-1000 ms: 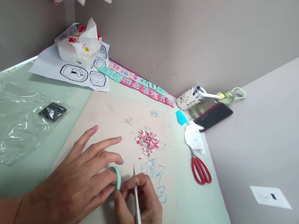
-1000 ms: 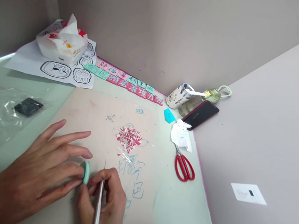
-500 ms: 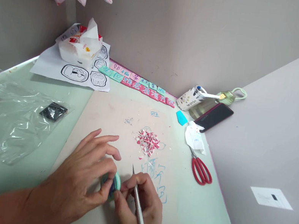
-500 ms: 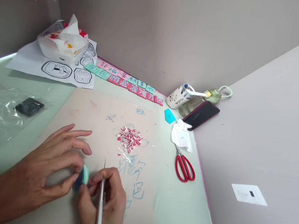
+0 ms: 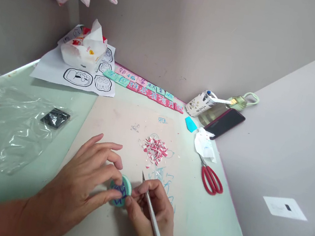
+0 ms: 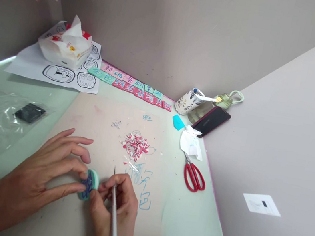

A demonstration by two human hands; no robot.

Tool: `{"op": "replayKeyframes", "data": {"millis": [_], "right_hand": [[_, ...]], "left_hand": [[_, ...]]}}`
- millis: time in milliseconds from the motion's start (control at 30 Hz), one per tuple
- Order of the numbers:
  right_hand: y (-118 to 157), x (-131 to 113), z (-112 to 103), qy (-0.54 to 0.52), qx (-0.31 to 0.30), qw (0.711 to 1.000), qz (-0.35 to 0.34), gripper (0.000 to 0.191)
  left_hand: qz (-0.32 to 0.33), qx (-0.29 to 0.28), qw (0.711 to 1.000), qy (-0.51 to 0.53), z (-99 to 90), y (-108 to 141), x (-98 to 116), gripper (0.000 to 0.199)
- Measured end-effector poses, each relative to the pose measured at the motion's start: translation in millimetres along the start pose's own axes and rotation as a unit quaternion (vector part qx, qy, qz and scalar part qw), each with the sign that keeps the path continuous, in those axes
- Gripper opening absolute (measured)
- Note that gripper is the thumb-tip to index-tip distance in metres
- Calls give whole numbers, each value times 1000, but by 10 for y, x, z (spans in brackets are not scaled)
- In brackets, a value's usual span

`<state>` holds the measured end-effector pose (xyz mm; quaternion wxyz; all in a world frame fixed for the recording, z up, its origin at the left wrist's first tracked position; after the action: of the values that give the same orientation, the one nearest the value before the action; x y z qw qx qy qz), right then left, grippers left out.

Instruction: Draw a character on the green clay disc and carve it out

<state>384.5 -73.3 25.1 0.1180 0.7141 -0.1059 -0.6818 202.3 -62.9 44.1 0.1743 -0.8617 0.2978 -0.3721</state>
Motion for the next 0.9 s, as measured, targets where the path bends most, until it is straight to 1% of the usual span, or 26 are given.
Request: {"op": "replayKeyframes", "data": {"millis": [167, 333, 467, 700, 900], "right_hand": [[16, -22, 8, 19, -6, 1000, -14, 23], [45, -47, 7, 62, 0, 997, -46, 20], [62, -43, 20, 91, -1, 994, -66, 19], [91, -9, 49, 119, -14, 990, -67, 16], [82, -6, 58, 107, -23, 992, -70, 15]], "left_hand": [[-19, -19, 1000, -13, -11, -22, 74, 16], [-23, -40, 999, -3, 41, -2, 112, 16], [-13, -52, 999, 4, 74, 31, 43, 16], [-18, -56, 997, 56, 153, 62, -140, 16], [-10, -58, 996, 63, 160, 63, -148, 14]]}}
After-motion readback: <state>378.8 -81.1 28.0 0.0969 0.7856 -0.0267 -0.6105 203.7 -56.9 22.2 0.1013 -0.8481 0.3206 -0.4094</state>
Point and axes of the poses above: each hand's wrist, its own y-axis away from the middle knuckle, its own z-axis out of the palm, x = y × z, the point moved 4 cm from there along -y, towards the middle knuckle, and after that the axes turned 5 degrees about z, right-handed, at the moved point
